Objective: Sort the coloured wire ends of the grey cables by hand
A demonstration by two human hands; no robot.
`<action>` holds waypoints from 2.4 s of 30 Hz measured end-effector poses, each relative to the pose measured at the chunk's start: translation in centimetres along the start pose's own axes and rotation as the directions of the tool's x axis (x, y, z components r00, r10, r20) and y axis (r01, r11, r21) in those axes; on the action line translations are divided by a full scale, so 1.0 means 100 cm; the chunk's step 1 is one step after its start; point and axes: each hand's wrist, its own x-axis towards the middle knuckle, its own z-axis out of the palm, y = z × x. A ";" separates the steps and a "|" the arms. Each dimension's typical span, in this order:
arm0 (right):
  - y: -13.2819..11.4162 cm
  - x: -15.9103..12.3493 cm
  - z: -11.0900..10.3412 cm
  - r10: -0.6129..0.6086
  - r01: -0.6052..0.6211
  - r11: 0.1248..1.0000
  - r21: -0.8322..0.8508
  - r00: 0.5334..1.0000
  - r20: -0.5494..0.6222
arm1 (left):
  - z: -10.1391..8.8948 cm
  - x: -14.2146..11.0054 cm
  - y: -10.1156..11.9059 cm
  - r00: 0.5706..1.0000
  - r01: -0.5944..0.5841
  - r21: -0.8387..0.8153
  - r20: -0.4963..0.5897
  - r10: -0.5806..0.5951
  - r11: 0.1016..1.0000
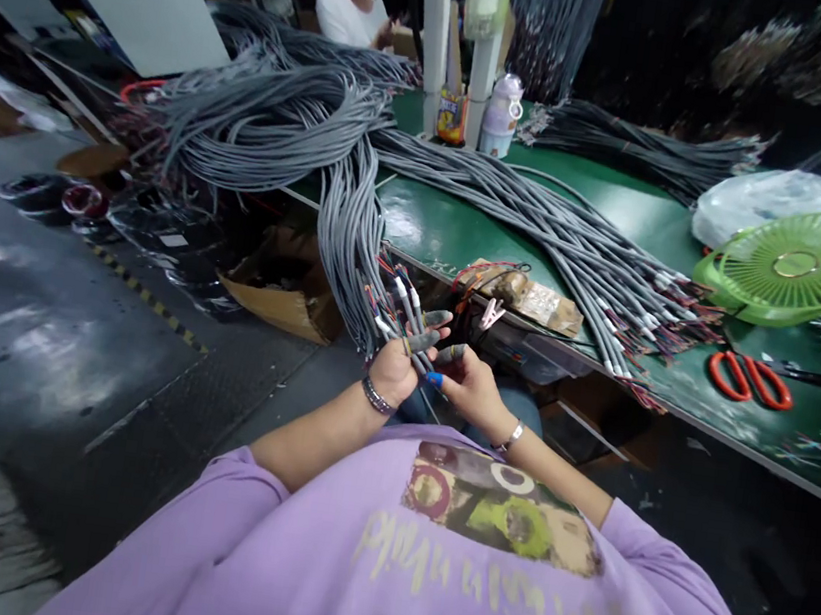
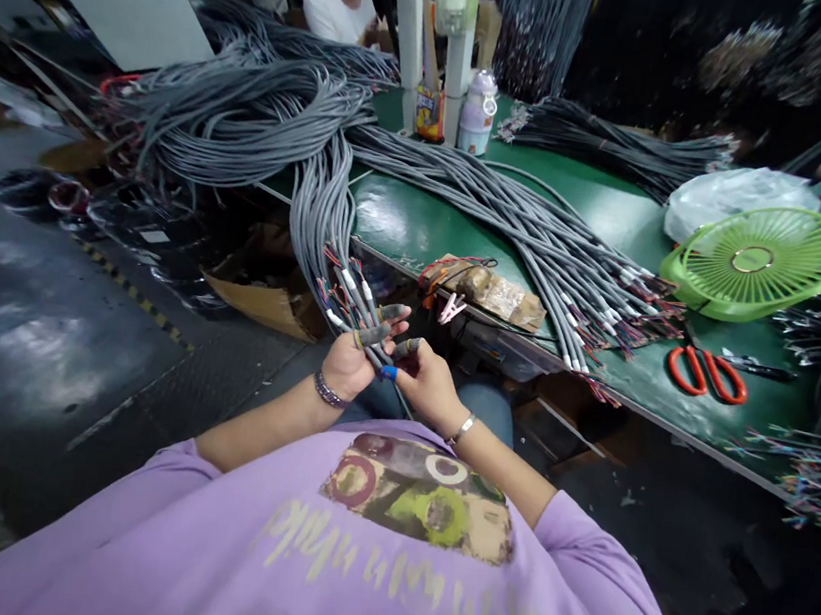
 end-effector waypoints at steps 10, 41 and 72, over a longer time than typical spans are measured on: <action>0.005 0.002 0.009 -0.051 0.046 0.998 0.042 0.990 0.128 | -0.013 0.001 0.002 0.996 0.062 -0.061 -0.055 -0.065 0.996; 0.051 -0.009 -0.013 -0.067 0.052 0.993 0.105 0.987 0.146 | -0.017 0.007 -0.011 0.997 -0.079 0.418 0.040 0.069 0.905; 0.017 0.004 -0.044 0.384 -0.357 0.778 0.517 0.922 0.058 | -0.017 0.013 -0.029 0.938 -0.130 0.789 0.295 -0.184 0.600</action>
